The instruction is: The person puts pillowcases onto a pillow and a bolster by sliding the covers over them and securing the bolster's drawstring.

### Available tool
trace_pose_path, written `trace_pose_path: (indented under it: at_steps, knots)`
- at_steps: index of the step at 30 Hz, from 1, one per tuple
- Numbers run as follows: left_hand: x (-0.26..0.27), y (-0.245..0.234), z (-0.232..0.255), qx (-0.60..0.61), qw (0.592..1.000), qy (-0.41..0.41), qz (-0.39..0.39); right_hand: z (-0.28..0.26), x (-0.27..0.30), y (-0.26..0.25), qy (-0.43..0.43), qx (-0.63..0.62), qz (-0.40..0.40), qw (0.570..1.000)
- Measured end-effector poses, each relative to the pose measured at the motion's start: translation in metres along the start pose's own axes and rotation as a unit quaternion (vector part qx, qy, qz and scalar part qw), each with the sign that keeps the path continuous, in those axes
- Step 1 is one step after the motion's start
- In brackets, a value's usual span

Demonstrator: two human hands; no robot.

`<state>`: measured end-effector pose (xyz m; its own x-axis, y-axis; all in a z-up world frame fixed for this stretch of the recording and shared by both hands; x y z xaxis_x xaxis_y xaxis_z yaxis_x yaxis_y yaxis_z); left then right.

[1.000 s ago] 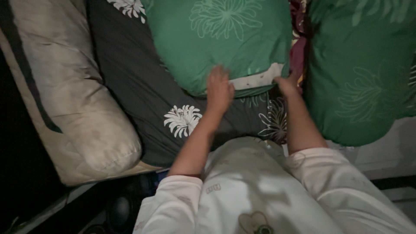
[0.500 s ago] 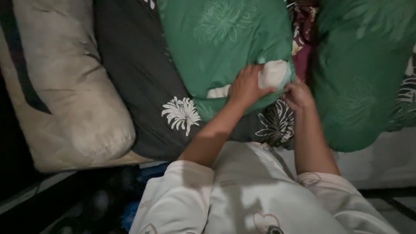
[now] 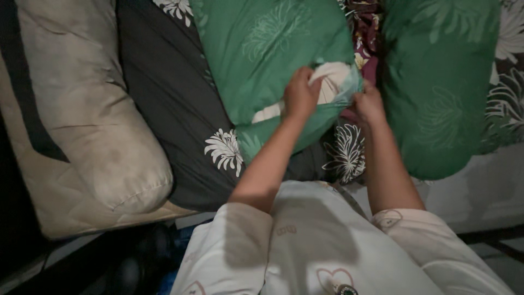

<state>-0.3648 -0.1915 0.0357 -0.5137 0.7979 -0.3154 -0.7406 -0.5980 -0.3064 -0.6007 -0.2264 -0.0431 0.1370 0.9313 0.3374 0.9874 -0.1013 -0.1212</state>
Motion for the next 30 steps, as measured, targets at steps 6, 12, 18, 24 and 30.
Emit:
trace_pose_path:
  at_steps: [6,12,18,24,30]
  knots:
    - [-0.034,-0.020,0.003,0.032,0.997,0.015,0.070,0.078,-0.027,-0.034,-0.052,0.234,0.055,0.969]
    - [-0.039,-0.026,-0.008,0.016,0.997,-0.039,0.066,0.061,0.008,-0.014,0.041,0.112,-0.003,0.993]
    - [-0.036,-0.020,-0.009,0.018,0.998,-0.023,0.050,-0.046,0.042,0.024,0.159,-0.124,-0.066,0.977]
    - [-0.041,-0.028,-0.016,0.026,0.996,-0.022,0.088,0.009,0.008,-0.015,-0.034,0.296,0.148,0.943]
    - [-0.044,-0.020,-0.020,0.020,0.994,-0.044,0.095,-0.003,0.019,0.002,-0.238,0.391,0.211,0.864]
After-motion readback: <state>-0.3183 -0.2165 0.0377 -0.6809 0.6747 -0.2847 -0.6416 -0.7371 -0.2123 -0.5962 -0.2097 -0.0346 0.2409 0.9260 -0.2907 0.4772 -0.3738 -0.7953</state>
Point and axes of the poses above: each hand's wrist, its own x-axis away from the middle knuckle, its own y-axis out of the palm, z = x × y, the point moved 5 cm from there along -x, towards the middle knuckle, and after that the axes turned 11 degrees about z, right-handed, at the moved point
